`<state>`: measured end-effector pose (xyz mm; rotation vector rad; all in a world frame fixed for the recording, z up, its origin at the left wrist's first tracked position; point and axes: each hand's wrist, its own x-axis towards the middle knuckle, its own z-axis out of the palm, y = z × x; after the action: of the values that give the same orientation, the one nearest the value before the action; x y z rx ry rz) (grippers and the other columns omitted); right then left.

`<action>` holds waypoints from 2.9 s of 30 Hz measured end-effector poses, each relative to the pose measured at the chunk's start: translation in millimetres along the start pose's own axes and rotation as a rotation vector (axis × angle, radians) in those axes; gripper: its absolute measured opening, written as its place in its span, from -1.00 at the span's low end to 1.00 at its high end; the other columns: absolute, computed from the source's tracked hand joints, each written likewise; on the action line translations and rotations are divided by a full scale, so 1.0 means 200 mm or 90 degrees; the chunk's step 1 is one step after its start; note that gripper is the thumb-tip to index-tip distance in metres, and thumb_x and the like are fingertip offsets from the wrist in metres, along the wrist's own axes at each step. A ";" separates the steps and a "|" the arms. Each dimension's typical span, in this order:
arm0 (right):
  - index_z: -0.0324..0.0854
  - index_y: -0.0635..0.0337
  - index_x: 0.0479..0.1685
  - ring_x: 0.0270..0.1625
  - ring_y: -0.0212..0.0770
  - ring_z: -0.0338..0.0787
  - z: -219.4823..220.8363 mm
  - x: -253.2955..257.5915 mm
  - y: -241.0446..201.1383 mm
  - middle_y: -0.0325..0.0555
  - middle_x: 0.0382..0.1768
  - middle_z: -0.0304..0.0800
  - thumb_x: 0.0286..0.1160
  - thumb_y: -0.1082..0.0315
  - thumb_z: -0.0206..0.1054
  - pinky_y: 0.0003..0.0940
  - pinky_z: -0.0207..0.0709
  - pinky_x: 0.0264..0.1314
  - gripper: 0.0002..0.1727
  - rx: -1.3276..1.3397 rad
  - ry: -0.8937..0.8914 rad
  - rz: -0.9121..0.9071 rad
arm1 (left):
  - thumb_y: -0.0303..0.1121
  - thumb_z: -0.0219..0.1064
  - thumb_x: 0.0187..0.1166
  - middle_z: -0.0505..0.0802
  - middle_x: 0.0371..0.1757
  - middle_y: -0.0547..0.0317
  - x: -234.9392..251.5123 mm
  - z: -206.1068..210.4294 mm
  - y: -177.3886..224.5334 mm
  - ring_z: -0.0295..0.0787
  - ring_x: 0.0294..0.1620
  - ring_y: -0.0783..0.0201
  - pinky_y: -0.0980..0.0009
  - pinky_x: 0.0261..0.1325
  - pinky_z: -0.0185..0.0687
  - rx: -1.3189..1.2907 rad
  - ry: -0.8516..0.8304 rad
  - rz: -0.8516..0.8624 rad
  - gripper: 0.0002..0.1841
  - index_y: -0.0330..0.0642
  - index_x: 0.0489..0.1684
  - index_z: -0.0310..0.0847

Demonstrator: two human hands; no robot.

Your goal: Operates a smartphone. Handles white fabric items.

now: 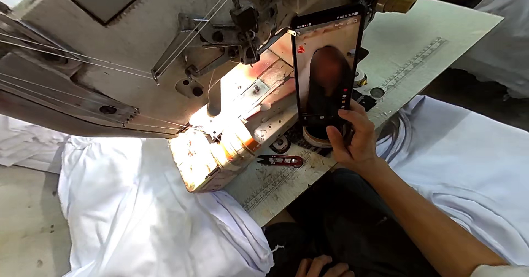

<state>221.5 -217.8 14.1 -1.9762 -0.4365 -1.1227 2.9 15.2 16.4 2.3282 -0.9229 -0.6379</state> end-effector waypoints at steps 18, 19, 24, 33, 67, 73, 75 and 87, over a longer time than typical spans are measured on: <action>0.30 0.04 0.45 0.56 -0.24 0.55 -0.01 0.00 -0.01 0.05 0.55 0.47 0.73 0.29 0.15 -0.35 0.52 0.48 -0.63 -0.007 -0.011 0.000 | -0.70 0.29 0.33 0.95 0.10 0.12 -0.04 0.10 -0.05 0.81 0.22 -0.03 0.03 0.35 0.60 -0.053 0.112 0.003 -0.57 -0.12 0.09 0.89; 0.30 0.04 0.45 0.56 -0.24 0.55 -0.01 0.00 -0.01 0.05 0.55 0.47 0.74 0.29 0.15 -0.35 0.51 0.48 -0.63 -0.006 -0.011 0.000 | -0.69 0.28 0.37 0.94 0.18 0.16 -0.05 0.09 -0.04 0.78 0.31 -0.04 0.01 0.38 0.58 -0.051 0.100 -0.001 -0.56 -0.09 0.15 0.88; 0.29 0.04 0.46 0.58 -0.22 0.54 -0.01 0.00 0.00 0.06 0.55 0.46 0.75 0.29 0.14 -0.34 0.51 0.50 -0.63 -0.007 -0.010 -0.004 | -0.65 0.27 0.46 0.92 0.21 0.21 -0.04 0.10 -0.06 0.72 0.39 -0.04 0.01 0.43 0.54 -0.048 0.103 0.008 -0.60 -0.06 0.15 0.87; 0.28 0.04 0.46 0.59 -0.23 0.52 0.00 0.01 0.00 0.06 0.56 0.45 0.75 0.29 0.13 -0.35 0.49 0.51 -0.63 -0.010 -0.012 -0.010 | -0.67 0.31 0.34 0.95 -0.14 0.10 0.00 0.07 -0.06 0.82 0.09 -0.01 0.06 0.35 0.56 -0.019 0.104 0.026 -0.66 -0.11 -0.10 0.92; 0.30 0.07 0.46 0.56 -0.18 0.55 -0.01 0.00 -0.01 0.11 0.51 0.48 0.73 0.31 0.13 -0.30 0.51 0.49 -0.62 -0.018 -0.007 -0.015 | -0.66 0.27 0.41 0.96 0.09 0.16 -0.04 0.13 -0.06 0.83 0.22 0.06 0.07 0.39 0.56 -0.065 0.139 0.018 -0.63 -0.12 0.03 0.91; 0.30 0.06 0.47 0.56 -0.18 0.55 -0.01 0.00 0.00 0.12 0.52 0.47 0.73 0.32 0.14 -0.31 0.52 0.48 -0.62 -0.013 -0.008 -0.016 | -0.63 0.30 0.34 0.94 -0.17 0.09 -0.02 0.16 -0.08 0.83 0.07 0.02 0.13 0.30 0.61 -0.049 0.185 0.038 -0.74 -0.18 -0.19 0.89; 0.30 0.07 0.46 0.56 -0.19 0.55 -0.01 0.00 0.00 0.12 0.53 0.46 0.74 0.31 0.13 -0.32 0.52 0.48 -0.63 -0.012 -0.010 -0.015 | -0.63 0.30 0.34 0.94 -0.18 0.09 -0.02 0.16 -0.08 0.83 0.07 0.02 0.14 0.29 0.61 -0.047 0.188 0.044 -0.75 -0.17 -0.21 0.89; 0.30 0.04 0.47 0.56 -0.21 0.54 -0.01 0.00 -0.01 0.08 0.52 0.47 0.74 0.29 0.12 -0.32 0.51 0.49 -0.62 -0.023 -0.010 -0.005 | -0.59 0.35 0.44 0.97 0.00 0.21 0.04 0.04 -0.10 0.80 0.28 0.07 0.03 0.38 0.58 -0.079 0.031 0.032 -0.73 -0.08 -0.07 0.92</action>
<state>220.1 -217.8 15.5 -2.0166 -0.4364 -1.1282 12.9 18.7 -2.8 2.1939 -0.8912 -0.5982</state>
